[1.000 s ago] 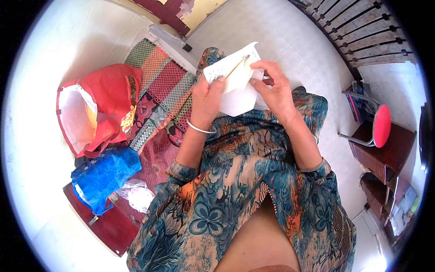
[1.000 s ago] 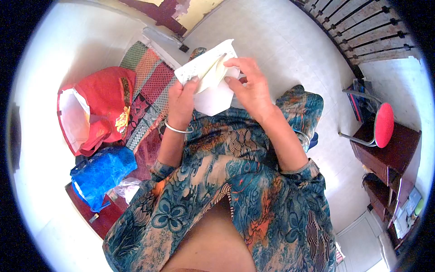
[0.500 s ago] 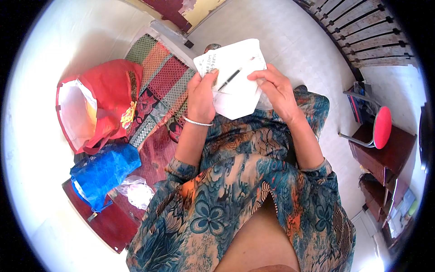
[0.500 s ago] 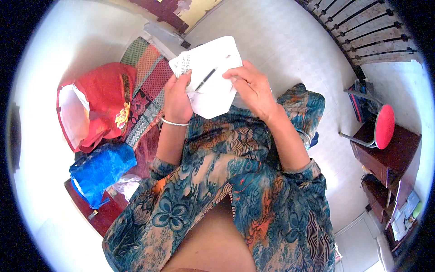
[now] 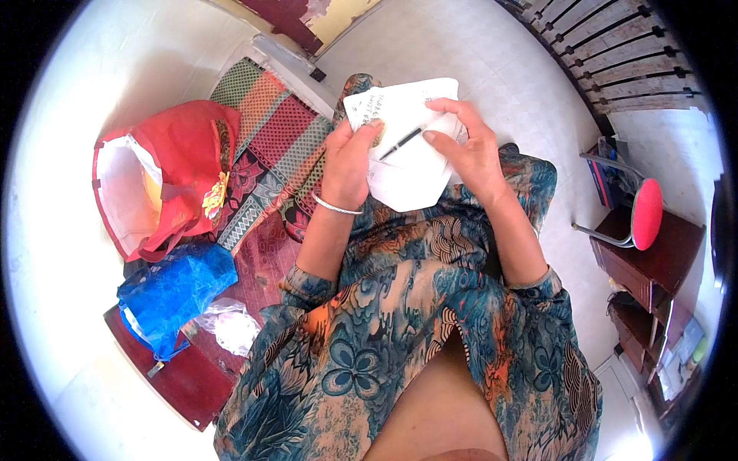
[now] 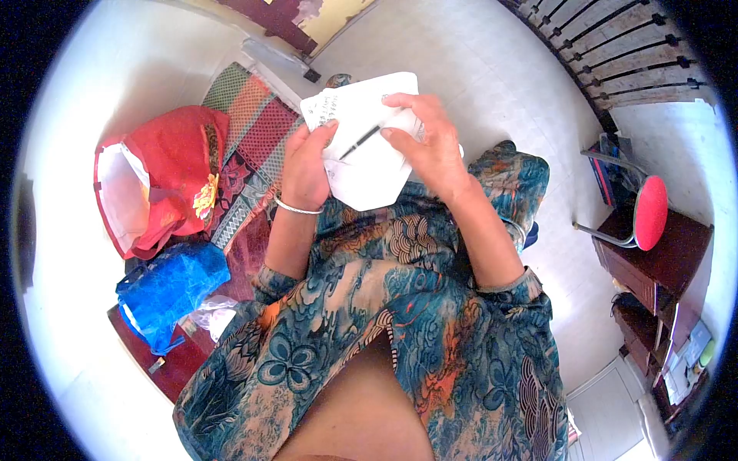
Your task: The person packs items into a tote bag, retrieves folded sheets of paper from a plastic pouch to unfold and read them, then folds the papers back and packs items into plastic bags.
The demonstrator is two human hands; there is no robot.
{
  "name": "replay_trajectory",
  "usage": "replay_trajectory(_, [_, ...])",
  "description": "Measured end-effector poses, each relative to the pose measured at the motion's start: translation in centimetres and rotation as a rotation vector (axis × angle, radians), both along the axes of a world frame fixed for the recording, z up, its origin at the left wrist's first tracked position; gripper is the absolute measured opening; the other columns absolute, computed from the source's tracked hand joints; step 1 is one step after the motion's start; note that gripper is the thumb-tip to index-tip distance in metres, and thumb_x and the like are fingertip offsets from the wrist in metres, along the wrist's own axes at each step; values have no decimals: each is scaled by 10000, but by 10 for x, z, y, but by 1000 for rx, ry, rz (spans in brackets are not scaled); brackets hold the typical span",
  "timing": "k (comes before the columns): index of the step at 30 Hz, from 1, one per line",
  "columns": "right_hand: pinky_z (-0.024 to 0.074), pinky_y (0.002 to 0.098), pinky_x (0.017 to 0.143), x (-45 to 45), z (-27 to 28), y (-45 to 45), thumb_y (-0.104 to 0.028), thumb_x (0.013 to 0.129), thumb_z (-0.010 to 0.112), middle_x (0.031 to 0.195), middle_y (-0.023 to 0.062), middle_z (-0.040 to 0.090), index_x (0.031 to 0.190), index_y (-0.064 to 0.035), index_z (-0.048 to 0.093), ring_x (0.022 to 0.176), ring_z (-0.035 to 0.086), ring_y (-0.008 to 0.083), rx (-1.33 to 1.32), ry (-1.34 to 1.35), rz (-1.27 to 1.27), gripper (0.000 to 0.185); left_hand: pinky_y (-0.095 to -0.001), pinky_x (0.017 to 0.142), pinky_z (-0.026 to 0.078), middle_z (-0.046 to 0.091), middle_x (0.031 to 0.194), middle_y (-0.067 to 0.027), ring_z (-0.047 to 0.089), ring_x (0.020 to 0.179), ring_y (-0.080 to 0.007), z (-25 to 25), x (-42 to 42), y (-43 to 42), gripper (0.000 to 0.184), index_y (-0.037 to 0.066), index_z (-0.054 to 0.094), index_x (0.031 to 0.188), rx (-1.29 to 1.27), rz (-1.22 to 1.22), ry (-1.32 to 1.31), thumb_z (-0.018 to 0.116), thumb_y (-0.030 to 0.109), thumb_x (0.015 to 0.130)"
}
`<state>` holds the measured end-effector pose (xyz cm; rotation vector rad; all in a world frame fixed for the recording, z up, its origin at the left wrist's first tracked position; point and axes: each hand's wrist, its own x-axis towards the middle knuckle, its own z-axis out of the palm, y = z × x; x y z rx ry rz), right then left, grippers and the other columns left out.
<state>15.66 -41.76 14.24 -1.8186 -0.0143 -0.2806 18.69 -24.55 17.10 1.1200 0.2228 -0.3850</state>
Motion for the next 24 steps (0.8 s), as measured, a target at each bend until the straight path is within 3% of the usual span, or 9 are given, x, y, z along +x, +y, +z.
replay_trajectory(4, [480, 261, 734, -3, 9, 2, -52, 775, 672, 949, 47, 594, 1016, -73, 584, 859, 565, 143, 302, 221, 8, 258, -280, 824, 485, 606, 1069, -112, 598, 945, -175, 0, 0, 3, 262, -48, 524, 1123, -77, -42, 75, 476, 41, 881])
replay_trajectory(10, [480, 231, 659, 0, 10, 1, -59, 771, 688, 861, 39, 593, 947, -30, 582, 757, 555, 95, 372, 262, -175, 207, -273, 788, 500, 603, 1065, -99, 607, 908, -168, 8, 0, 1, 306, -45, 514, 1148, -301, -82, 32, 537, 82, 870])
replay_trajectory(13, [475, 223, 641, 0, 5, -1, -61, 768, 691, 847, 44, 595, 931, -20, 580, 730, 553, 87, 387, 218, -210, 202, -264, 781, 500, 607, 1048, -93, 603, 896, -149, 13, -6, 0, 320, -44, 528, 1134, 21, -182, -91, 592, 71, 842])
replay_trajectory(16, [470, 222, 641, 1, 0, -2, -72, 770, 692, 859, 38, 592, 950, -19, 582, 747, 545, 81, 374, 175, -190, 217, -250, 754, 505, 622, 1003, -83, 604, 867, -129, -3, -6, -3, 298, -44, 555, 1100, 38, -119, -92, 615, 52, 824])
replay_trajectory(19, [474, 265, 698, -1, 12, 0, -75, 772, 684, 862, 65, 604, 969, -24, 589, 793, 564, 123, 250, 227, -179, 226, -239, 708, 511, 635, 956, -70, 608, 820, -116, -5, -5, -2, 257, -42, 579, 1067, 66, -57, -47, 607, 66, 835])
replay_trajectory(24, [451, 354, 804, -3, 30, 1, -64, 730, 669, 917, 93, 603, 983, -44, 603, 890, 572, 260, -391, -138, -352, 262, -230, 654, 510, 639, 908, -55, 603, 749, -96, -9, -3, 0, 233, -32, 595, 1046, 131, -51, -91, 594, 80, 841])
